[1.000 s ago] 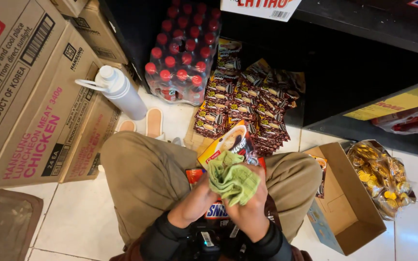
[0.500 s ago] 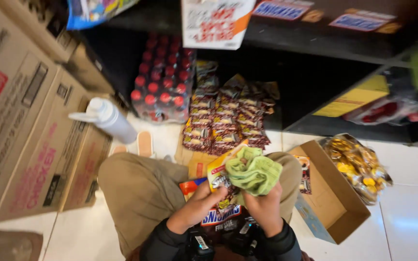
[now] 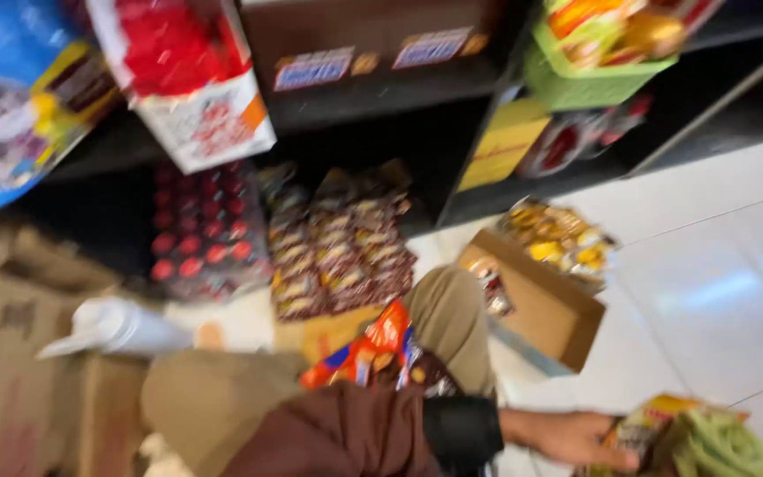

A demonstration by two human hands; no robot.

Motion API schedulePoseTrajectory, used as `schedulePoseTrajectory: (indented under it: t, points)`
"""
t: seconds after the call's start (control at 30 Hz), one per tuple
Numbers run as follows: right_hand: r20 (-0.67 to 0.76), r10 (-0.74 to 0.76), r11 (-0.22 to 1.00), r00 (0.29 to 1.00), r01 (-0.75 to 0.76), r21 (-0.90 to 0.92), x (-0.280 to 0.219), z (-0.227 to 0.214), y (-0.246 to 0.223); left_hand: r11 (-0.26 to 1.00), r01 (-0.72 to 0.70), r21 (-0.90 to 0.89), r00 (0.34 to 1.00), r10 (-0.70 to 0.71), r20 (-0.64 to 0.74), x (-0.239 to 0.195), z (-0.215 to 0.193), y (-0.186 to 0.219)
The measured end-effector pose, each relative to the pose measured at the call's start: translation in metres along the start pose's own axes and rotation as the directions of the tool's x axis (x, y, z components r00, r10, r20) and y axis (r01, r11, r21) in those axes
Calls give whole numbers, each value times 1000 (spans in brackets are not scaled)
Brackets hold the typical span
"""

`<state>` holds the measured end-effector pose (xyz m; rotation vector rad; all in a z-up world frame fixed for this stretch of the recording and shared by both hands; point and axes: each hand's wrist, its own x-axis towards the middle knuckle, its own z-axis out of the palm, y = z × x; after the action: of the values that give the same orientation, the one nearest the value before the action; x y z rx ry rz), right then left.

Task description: The person wipes individual snack bags clean with a cloth, holding each bag in one hand and wiping with the other, then places the cleaned bags into a box.

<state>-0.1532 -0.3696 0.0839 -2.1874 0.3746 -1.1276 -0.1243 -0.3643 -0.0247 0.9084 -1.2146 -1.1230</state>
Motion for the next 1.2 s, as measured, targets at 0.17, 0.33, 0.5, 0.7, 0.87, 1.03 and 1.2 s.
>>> schedulePoseTrajectory:
  t: [0.17, 0.33, 0.5, 0.7, 0.87, 1.03, 1.2]
  points:
    - [-24, 11, 1000, 1000, -11, 9, 15, -10, -1, 995, -37, -97, 999, 35, -25, -46, -26, 44]
    - [107, -47, 993, 993, 35, 117, 4, 4, -19, 973, 209, 101, 870, -138, -473, -160, -52, 154]
    - [283, -317, 933, 905, 245, 262, -3, 56, -87, 934, 78, 349, 700, 198, -687, -239, -35, 204]
    - [342, -510, 833, 789, 355, 424, -6, 85, -143, 913, 69, 403, 509, 315, -801, -291, -34, 202]
    - [359, -413, 824, 837, 175, 539, -10, 112, -183, 934, 45, 356, 300, 327, -896, -317, -42, 210]
    - [388, -650, 727, 654, 387, 567, -15, 119, -202, 824, -554, -117, 262, 39, -964, -330, -54, 193]
    - [389, -701, 708, 597, 519, 480, 9, 160, -186, 794, -605, -60, 266, 131, -955, -322, -81, 199]
